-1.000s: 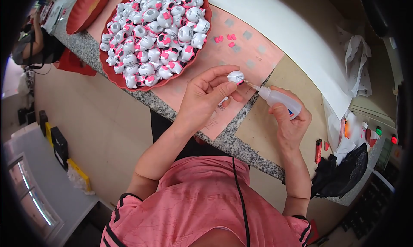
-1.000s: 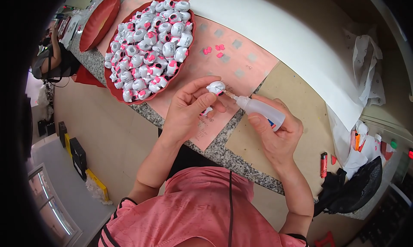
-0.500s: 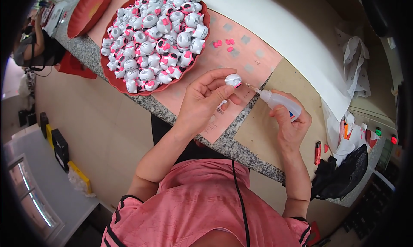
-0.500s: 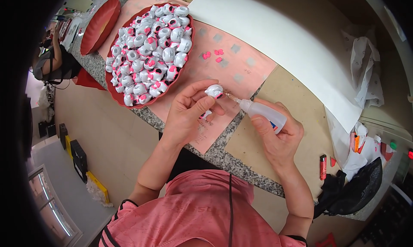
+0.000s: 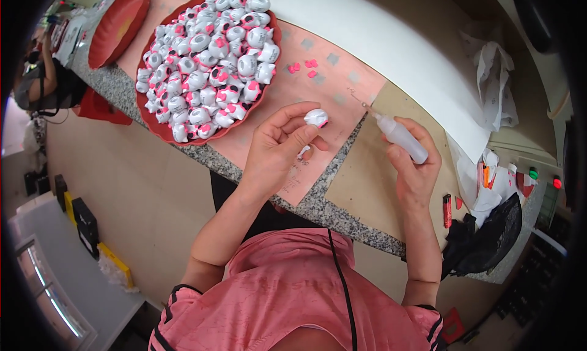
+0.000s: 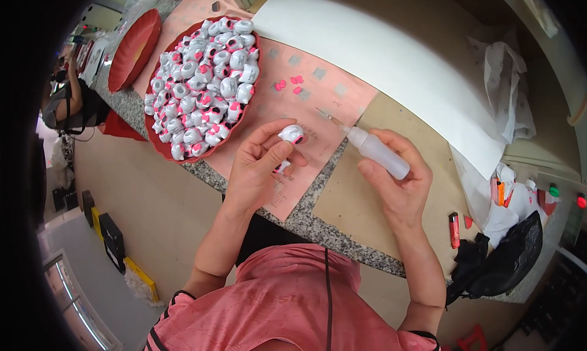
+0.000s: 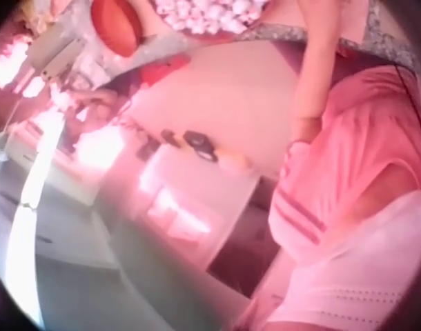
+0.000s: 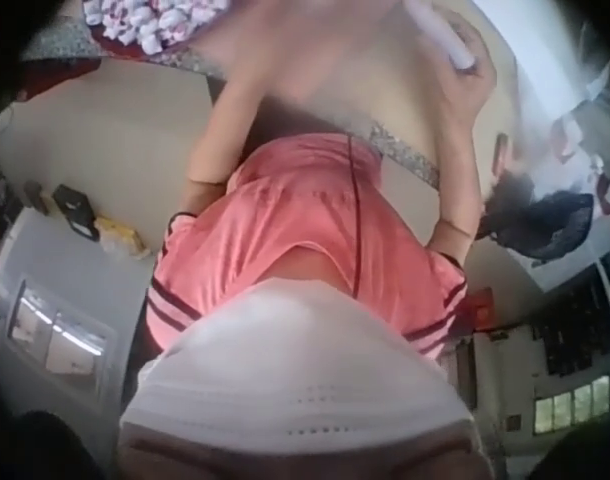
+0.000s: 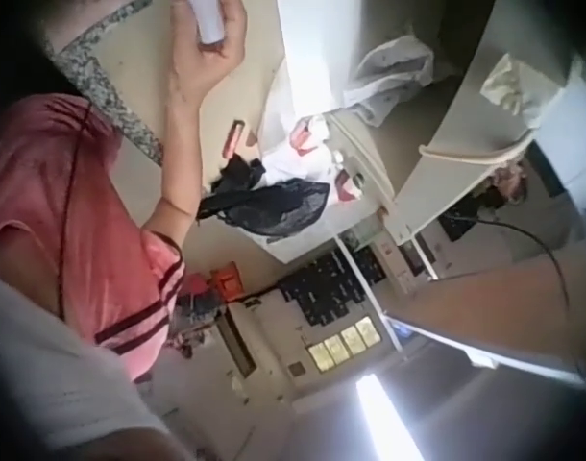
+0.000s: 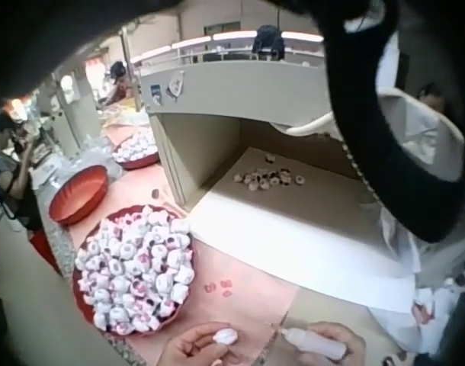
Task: Applying glue to small white plastic pieces and attaching them to red floral bases.
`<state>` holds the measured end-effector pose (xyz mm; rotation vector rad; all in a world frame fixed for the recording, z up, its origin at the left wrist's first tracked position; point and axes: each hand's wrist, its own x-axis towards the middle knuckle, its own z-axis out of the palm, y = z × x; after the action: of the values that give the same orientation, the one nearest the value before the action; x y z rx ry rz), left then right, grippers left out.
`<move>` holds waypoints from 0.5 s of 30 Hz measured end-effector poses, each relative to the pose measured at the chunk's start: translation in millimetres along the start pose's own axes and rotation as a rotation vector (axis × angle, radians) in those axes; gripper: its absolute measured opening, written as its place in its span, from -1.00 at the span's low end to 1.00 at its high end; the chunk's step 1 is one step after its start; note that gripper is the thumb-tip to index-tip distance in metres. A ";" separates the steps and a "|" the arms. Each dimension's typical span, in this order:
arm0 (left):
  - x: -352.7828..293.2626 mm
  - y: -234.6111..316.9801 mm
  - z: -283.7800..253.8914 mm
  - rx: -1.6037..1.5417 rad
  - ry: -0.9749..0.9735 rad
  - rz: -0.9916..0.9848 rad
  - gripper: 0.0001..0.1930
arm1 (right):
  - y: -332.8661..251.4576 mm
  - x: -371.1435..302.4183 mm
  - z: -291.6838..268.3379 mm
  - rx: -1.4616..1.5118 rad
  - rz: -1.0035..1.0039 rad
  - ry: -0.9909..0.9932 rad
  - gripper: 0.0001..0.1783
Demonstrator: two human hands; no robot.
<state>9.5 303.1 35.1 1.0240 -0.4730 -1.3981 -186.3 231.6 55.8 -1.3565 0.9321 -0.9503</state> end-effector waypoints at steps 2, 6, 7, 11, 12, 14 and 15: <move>-2.4 1.5 0.2 0.019 0.016 0.016 -0.69 | -0.3 3.1 -9.3 -0.010 0.022 0.037 -0.59; -11.5 0.0 1.7 0.040 0.005 0.019 -0.69 | 16.1 6.9 -27.1 -0.205 0.046 0.079 -0.64; -13.7 0.3 1.8 0.047 0.007 0.022 -0.70 | 18.9 8.0 -28.2 -0.208 0.043 0.093 -0.64; -20.5 0.9 -1.6 0.028 0.029 0.009 -0.70 | 26.6 12.6 -26.7 -0.208 0.010 0.126 -0.67; -21.2 1.7 -2.6 0.027 0.029 0.013 -0.70 | 29.3 12.8 -25.9 -0.204 -0.019 0.144 -0.66; -21.1 3.6 -5.0 0.012 0.025 0.020 -0.71 | 31.7 13.4 -23.6 -0.194 -0.076 0.178 -0.66; -21.2 4.6 -6.5 0.004 0.025 0.024 -0.71 | 29.8 11.0 -22.5 -0.195 -0.077 0.172 -0.66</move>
<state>13.7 324.4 41.5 1.0347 -0.4688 -1.3625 -203.2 213.2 26.0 -1.5007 1.1333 -1.0688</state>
